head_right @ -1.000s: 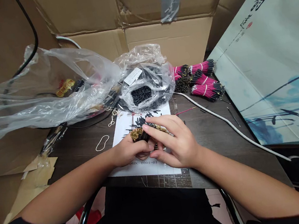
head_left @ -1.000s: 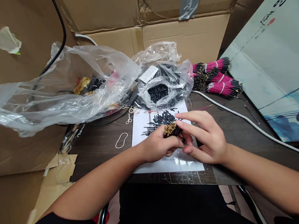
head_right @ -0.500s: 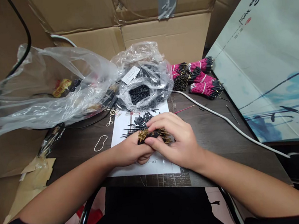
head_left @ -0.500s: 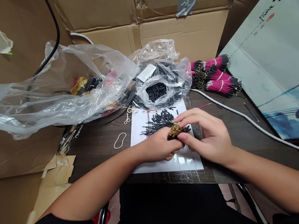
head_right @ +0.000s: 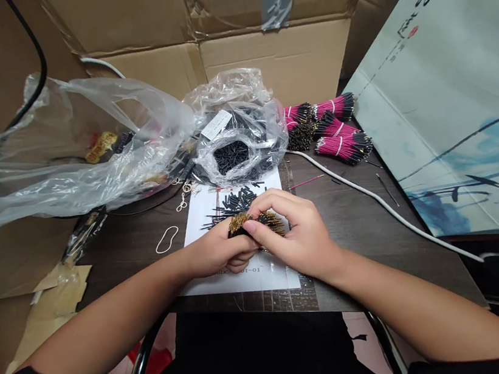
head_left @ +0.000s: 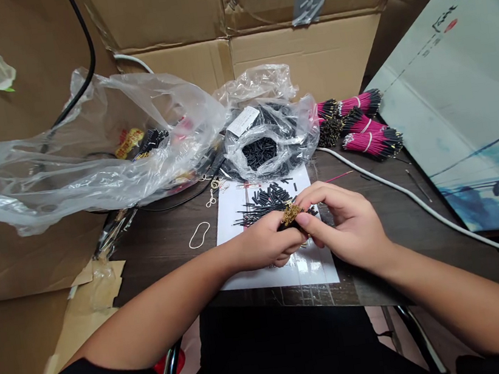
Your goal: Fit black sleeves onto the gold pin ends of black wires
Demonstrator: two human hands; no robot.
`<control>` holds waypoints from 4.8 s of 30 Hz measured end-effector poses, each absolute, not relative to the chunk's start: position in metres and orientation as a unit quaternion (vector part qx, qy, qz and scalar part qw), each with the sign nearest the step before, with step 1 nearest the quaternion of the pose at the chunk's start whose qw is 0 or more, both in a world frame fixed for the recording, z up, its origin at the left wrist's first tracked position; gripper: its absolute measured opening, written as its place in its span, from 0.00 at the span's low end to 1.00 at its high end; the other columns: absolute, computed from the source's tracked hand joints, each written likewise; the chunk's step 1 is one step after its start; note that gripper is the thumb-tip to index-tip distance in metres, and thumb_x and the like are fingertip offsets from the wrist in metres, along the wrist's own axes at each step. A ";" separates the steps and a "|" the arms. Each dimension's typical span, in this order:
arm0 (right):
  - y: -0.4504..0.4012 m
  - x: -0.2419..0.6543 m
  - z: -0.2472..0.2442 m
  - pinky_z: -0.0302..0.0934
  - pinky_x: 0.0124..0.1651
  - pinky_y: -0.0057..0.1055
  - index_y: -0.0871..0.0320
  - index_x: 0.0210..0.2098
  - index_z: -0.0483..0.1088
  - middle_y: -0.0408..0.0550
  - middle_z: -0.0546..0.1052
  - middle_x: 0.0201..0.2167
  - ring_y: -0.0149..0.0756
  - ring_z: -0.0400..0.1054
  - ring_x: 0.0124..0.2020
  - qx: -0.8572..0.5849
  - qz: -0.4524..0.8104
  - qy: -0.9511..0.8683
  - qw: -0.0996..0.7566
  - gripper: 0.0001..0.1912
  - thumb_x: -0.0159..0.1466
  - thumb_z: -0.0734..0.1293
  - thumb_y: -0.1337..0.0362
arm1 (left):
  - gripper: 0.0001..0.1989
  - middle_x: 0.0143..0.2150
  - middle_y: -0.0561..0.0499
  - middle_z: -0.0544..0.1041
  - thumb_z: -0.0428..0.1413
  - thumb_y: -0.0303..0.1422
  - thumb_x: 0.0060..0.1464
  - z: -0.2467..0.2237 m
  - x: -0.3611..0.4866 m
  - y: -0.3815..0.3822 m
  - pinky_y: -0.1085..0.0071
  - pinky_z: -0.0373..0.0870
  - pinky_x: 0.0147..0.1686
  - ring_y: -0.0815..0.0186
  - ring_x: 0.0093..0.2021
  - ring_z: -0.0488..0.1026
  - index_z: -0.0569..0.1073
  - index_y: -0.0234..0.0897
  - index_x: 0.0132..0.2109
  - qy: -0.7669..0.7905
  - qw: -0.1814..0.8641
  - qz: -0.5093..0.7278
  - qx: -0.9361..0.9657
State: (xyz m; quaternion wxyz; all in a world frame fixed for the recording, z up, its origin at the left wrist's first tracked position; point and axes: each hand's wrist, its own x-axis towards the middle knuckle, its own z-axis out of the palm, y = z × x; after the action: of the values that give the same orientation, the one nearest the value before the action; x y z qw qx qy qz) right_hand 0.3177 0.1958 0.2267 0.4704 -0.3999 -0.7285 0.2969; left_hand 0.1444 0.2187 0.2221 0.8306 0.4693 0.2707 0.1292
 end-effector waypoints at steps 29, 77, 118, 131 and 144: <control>0.208 0.337 0.230 0.66 0.48 0.35 0.59 0.40 0.71 0.49 0.74 0.41 0.33 0.69 0.43 -0.316 0.304 -0.791 0.427 0.10 0.58 0.66 0.74 | 0.15 0.25 0.57 0.63 0.50 0.38 0.62 0.228 0.139 0.225 0.75 0.56 0.29 0.75 0.26 0.57 0.66 0.33 0.30 0.255 0.591 0.195 0.740; 0.208 0.336 0.229 0.58 0.60 0.45 0.56 0.40 0.67 0.52 0.65 0.57 0.43 0.60 0.58 -0.393 0.140 -0.847 0.330 0.10 0.58 0.67 0.67 | 0.24 0.19 0.63 0.57 0.46 0.26 0.52 0.221 0.144 0.219 0.78 0.51 0.19 0.75 0.17 0.51 0.57 0.37 0.57 0.312 0.750 0.234 0.535; 0.205 0.336 0.212 0.66 0.57 0.45 0.53 0.63 0.58 0.51 0.70 0.58 0.42 0.67 0.56 -0.323 0.115 -0.837 0.427 0.33 0.60 0.65 0.69 | 0.20 0.15 0.59 0.50 0.47 0.36 0.58 0.225 0.138 0.225 0.74 0.44 0.18 0.77 0.15 0.46 0.56 0.36 0.19 0.277 0.815 0.179 0.477; 0.206 0.337 0.214 0.64 0.57 0.45 0.54 0.61 0.62 0.52 0.71 0.56 0.40 0.67 0.56 -0.323 0.148 -0.819 0.451 0.30 0.60 0.64 0.73 | 0.20 0.16 0.60 0.51 0.47 0.37 0.60 0.227 0.138 0.223 0.74 0.45 0.18 0.77 0.16 0.47 0.56 0.36 0.21 0.272 0.800 0.195 0.498; 0.205 0.339 0.217 0.67 0.49 0.40 0.58 0.51 0.70 0.52 0.76 0.48 0.39 0.71 0.48 -0.329 0.084 -0.814 0.470 0.25 0.54 0.70 0.75 | 0.14 0.19 0.61 0.52 0.46 0.37 0.62 0.228 0.138 0.222 0.75 0.47 0.18 0.77 0.17 0.47 0.68 0.31 0.35 0.243 0.811 0.180 0.500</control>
State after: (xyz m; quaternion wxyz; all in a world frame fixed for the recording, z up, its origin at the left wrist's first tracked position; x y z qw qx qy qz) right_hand 0.3393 0.2051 0.2174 0.4701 -0.3294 -0.8145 0.0844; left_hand 0.1379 0.2225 0.2282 0.8110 0.5004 0.2433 0.1804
